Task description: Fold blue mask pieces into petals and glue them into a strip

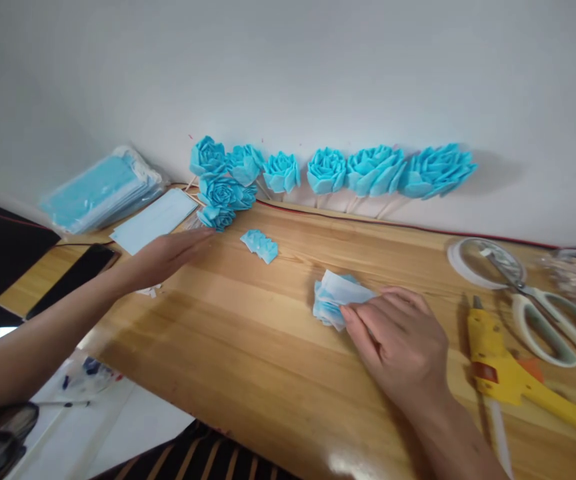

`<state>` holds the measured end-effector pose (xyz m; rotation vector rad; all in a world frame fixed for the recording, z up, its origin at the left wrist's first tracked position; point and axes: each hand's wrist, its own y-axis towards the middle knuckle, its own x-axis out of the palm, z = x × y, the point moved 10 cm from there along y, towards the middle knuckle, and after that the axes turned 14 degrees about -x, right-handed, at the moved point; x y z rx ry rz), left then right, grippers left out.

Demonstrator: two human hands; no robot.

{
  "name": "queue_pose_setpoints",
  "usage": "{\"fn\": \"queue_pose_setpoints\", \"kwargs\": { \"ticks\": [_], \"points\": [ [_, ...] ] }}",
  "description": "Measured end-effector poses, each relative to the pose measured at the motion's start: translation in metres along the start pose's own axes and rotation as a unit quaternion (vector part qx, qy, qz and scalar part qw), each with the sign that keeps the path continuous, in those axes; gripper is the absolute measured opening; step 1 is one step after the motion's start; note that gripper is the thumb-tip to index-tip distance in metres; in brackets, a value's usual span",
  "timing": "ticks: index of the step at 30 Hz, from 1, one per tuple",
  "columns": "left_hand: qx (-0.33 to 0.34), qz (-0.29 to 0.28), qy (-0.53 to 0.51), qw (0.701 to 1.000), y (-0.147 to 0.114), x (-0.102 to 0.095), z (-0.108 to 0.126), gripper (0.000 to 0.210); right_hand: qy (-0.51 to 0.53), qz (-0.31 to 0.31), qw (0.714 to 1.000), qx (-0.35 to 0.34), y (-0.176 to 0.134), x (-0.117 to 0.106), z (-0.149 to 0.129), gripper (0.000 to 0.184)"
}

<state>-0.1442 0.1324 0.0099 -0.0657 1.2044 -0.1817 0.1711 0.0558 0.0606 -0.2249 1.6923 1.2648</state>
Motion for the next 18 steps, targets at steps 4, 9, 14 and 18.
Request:
{"fn": "queue_pose_setpoints", "kwargs": {
  "ticks": [4, 9, 14, 18],
  "points": [
    [0.043, -0.031, 0.107, 0.993, -0.006, 0.034, -0.002, 0.074, 0.007, -0.015, 1.0, -0.005, -0.001, 0.004, 0.0, 0.028],
    [0.085, -0.019, 0.172, 0.981, -0.006, 0.055, 0.007, 0.095, 0.014, -0.028, 0.999, 0.007, -0.001, 0.006, 0.003, 0.027],
    [0.124, -0.039, 0.192, 0.973, -0.01, 0.061, 0.004, 0.095, 0.007, -0.027, 1.0, 0.006, 0.001, 0.006, 0.003, 0.027],
    [0.141, -0.051, 0.171, 0.974, -0.019, 0.061, 0.011, 0.087, 0.0, -0.011, 1.0, 0.006, 0.002, 0.001, 0.002, 0.028]
  ]
}}
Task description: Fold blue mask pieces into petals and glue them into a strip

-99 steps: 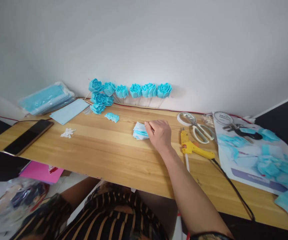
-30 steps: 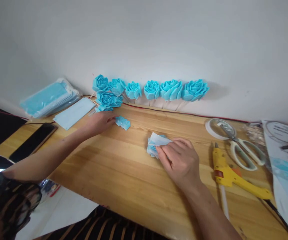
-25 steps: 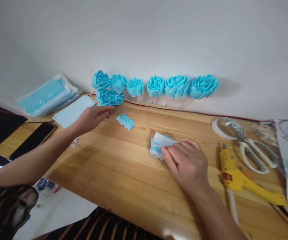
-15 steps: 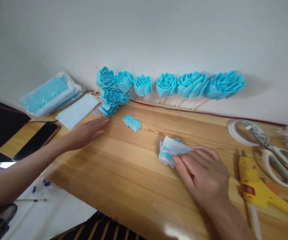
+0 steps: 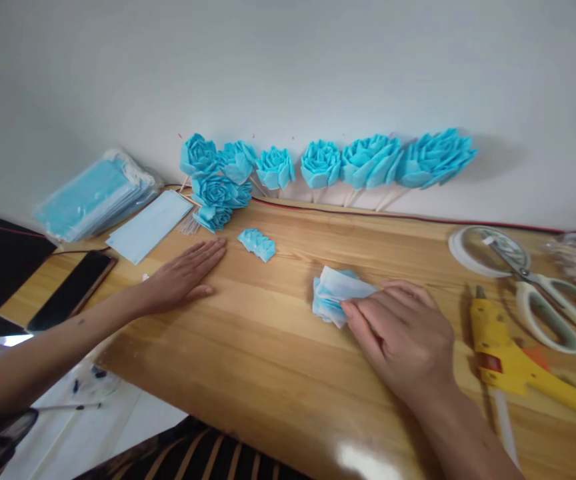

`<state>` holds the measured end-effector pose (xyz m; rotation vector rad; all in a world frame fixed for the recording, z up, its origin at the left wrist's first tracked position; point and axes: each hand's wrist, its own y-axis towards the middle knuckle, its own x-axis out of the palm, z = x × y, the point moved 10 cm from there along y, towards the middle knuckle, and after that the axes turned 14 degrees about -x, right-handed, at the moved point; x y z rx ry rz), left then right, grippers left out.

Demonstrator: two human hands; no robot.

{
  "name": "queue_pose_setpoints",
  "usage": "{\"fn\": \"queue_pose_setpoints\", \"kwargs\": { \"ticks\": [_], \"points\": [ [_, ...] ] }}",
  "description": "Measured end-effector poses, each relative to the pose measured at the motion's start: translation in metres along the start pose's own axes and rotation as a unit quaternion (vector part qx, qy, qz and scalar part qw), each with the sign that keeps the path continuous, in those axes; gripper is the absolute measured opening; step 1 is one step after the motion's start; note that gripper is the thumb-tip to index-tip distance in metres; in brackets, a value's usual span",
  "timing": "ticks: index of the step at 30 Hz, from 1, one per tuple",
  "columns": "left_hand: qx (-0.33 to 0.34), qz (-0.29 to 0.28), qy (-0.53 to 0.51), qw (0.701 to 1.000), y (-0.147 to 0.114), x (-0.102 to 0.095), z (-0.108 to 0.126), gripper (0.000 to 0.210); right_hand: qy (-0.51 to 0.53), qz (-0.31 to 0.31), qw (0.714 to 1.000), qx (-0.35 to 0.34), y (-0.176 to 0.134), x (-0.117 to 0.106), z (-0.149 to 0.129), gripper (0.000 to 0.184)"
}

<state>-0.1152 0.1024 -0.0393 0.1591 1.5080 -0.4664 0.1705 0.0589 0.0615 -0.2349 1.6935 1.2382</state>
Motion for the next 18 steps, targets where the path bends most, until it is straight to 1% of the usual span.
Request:
{"fn": "queue_pose_setpoints", "kwargs": {
  "ticks": [2, 5, 6, 7, 8, 9, 10, 11, 12, 13, 14, 16, 18],
  "points": [
    [0.025, -0.008, -0.034, 0.999, -0.01, -0.001, 0.016, 0.079, -0.009, 0.009, 1.0, -0.006, 0.001, -0.003, -0.002, 0.03],
    [0.103, -0.03, -0.123, 0.987, -0.035, -0.004, 0.05, 0.064, -0.02, 0.019, 0.999, -0.029, 0.002, -0.005, -0.008, 0.032],
    [0.124, -0.029, -0.158, 0.979, -0.043, -0.008, 0.058, 0.06, -0.02, 0.022, 0.999, -0.036, 0.003, -0.006, -0.011, 0.032],
    [0.128, -0.014, -0.188, 0.974, -0.048, -0.013, 0.061, 0.057, -0.02, 0.026, 0.999, -0.041, 0.003, -0.006, -0.013, 0.032],
    [0.108, 0.014, -0.208, 0.972, -0.048, -0.02, 0.057, 0.053, -0.019, 0.03, 0.998, -0.044, 0.004, -0.006, -0.015, 0.033],
    [0.061, 0.053, -0.216, 0.973, -0.046, -0.027, 0.047, 0.049, -0.017, 0.033, 0.998, -0.045, 0.004, -0.006, -0.016, 0.033],
    [-0.008, 0.098, -0.208, 0.973, -0.041, -0.034, 0.031, 0.047, -0.015, 0.038, 0.998, -0.047, 0.004, -0.006, -0.018, 0.033],
    [-0.091, 0.135, -0.184, 0.969, -0.036, -0.04, 0.011, 0.046, -0.013, 0.043, 0.998, -0.049, 0.004, -0.006, -0.019, 0.033],
    [-0.17, 0.153, -0.15, 0.962, -0.03, -0.043, -0.007, 0.047, -0.013, 0.048, 0.997, -0.052, 0.005, -0.007, -0.021, 0.033],
    [-0.225, 0.147, -0.11, 0.957, -0.024, -0.042, -0.02, 0.049, -0.013, 0.051, 0.997, -0.056, 0.005, -0.008, -0.023, 0.033],
    [-0.259, 0.125, -0.075, 0.955, -0.016, -0.04, -0.028, 0.049, -0.013, 0.055, 0.997, -0.059, 0.006, -0.008, -0.024, 0.034],
    [-0.291, 0.089, -0.042, 0.952, -0.003, -0.036, -0.037, 0.048, -0.014, 0.058, 0.996, -0.063, 0.006, -0.009, -0.026, 0.035],
    [-0.301, 0.084, -0.038, 0.949, 0.005, -0.036, -0.039, 0.048, -0.015, 0.059, 0.996, -0.065, 0.007, -0.009, -0.027, 0.036]
  ]
}}
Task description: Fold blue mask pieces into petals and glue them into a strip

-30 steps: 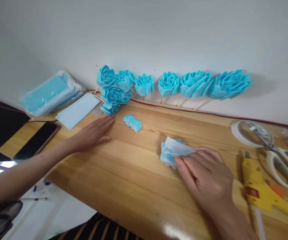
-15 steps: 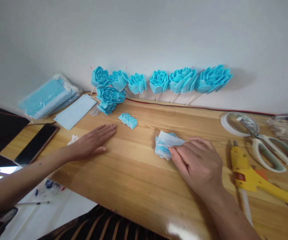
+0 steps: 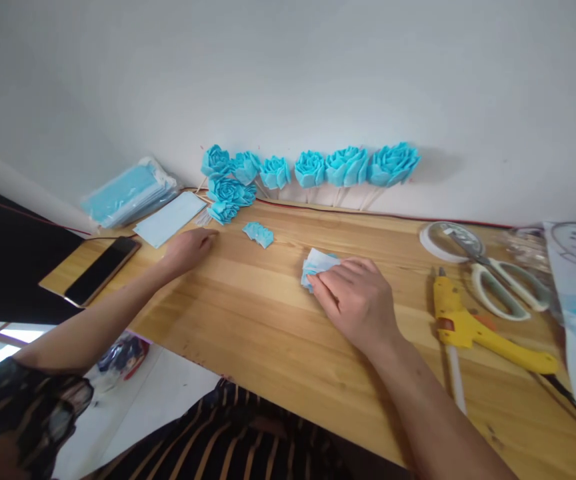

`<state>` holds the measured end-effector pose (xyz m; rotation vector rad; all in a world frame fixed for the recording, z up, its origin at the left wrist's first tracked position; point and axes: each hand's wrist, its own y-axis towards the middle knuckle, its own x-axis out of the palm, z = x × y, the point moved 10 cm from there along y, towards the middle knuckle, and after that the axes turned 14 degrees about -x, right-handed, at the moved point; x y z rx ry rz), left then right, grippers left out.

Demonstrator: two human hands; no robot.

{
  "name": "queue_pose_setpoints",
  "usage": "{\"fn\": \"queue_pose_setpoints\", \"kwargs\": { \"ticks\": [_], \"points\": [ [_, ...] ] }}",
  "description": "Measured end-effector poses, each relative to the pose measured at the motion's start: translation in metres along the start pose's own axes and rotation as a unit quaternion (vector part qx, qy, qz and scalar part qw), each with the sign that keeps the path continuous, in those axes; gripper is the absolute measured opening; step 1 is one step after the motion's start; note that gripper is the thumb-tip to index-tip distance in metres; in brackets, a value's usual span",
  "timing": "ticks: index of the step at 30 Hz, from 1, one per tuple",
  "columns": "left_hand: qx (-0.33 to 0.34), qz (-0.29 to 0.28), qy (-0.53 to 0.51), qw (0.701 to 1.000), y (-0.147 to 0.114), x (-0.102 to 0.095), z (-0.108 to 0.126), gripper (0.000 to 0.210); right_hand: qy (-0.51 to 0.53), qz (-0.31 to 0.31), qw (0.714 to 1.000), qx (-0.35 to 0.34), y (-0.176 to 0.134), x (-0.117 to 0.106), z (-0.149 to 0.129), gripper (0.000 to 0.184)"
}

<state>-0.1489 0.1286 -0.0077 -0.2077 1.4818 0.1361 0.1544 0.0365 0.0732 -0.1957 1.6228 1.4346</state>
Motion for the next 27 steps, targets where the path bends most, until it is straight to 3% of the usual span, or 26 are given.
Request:
{"fn": "queue_pose_setpoints", "kwargs": {
  "ticks": [8, 27],
  "points": [
    [-0.041, 0.028, -0.029, 0.998, -0.0062, -0.0008, -0.0007, 0.046, -0.002, -0.012, 1.0, 0.005, -0.001, 0.004, 0.0007, 0.04],
    [-0.08, 0.026, -0.002, 0.996, 0.0002, -0.0015, 0.0019, 0.034, 0.003, -0.011, 1.0, 0.004, 0.0017, 0.0015, 0.0003, 0.039]
  ]
}}
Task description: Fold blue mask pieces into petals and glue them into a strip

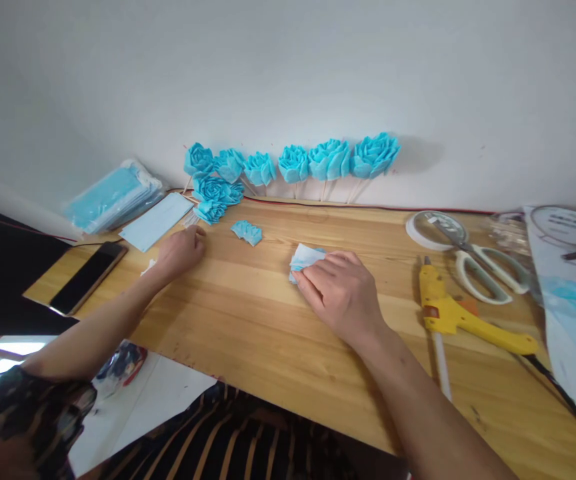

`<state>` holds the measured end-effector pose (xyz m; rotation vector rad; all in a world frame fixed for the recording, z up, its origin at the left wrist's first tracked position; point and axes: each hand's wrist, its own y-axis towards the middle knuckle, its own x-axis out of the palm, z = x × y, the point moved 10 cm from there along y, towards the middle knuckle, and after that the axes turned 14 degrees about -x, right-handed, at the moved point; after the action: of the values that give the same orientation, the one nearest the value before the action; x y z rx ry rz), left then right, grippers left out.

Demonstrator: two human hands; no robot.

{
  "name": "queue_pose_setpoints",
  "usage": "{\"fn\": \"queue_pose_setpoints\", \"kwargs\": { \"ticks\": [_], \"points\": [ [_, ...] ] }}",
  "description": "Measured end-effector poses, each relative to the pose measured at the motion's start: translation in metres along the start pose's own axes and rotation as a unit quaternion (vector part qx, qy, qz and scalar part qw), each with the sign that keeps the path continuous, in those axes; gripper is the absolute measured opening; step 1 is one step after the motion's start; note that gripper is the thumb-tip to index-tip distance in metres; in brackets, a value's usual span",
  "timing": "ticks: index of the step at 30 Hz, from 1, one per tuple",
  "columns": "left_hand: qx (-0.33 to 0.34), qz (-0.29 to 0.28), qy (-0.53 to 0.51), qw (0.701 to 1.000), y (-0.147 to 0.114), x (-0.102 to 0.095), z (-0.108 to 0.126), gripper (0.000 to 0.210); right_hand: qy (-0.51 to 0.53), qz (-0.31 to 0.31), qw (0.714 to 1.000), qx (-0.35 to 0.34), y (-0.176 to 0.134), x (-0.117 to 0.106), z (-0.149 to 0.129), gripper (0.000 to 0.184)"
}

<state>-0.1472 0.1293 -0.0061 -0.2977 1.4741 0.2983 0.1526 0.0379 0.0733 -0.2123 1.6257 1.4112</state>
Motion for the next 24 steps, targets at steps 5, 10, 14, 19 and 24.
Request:
{"fn": "queue_pose_setpoints", "kwargs": {
  "ticks": [5, 10, 14, 19, 24],
  "points": [
    [0.031, 0.0, -0.003, 1.0, -0.007, 0.002, 0.0, 0.025, 0.004, -0.002, 1.0, 0.003, 0.0, 0.0, 0.0, 0.041],
    [0.034, 0.006, -0.058, 0.998, -0.005, -0.001, -0.013, 0.039, -0.003, -0.004, 1.0, 0.003, 0.0, 0.002, -0.001, 0.041],
    [0.09, 0.028, -0.108, 0.99, -0.007, -0.004, -0.011, 0.042, -0.008, 0.004, 1.0, -0.002, 0.0, 0.0, -0.004, 0.042],
    [0.205, -0.029, -0.027, 0.978, -0.034, 0.021, 0.015, 0.071, -0.008, 0.005, 1.0, -0.003, 0.001, -0.001, -0.004, 0.042],
    [0.364, -0.091, 0.007, 0.927, -0.086, 0.032, 0.049, 0.084, -0.015, 0.002, 1.0, -0.009, 0.001, 0.002, -0.005, 0.042]
  ]
}}
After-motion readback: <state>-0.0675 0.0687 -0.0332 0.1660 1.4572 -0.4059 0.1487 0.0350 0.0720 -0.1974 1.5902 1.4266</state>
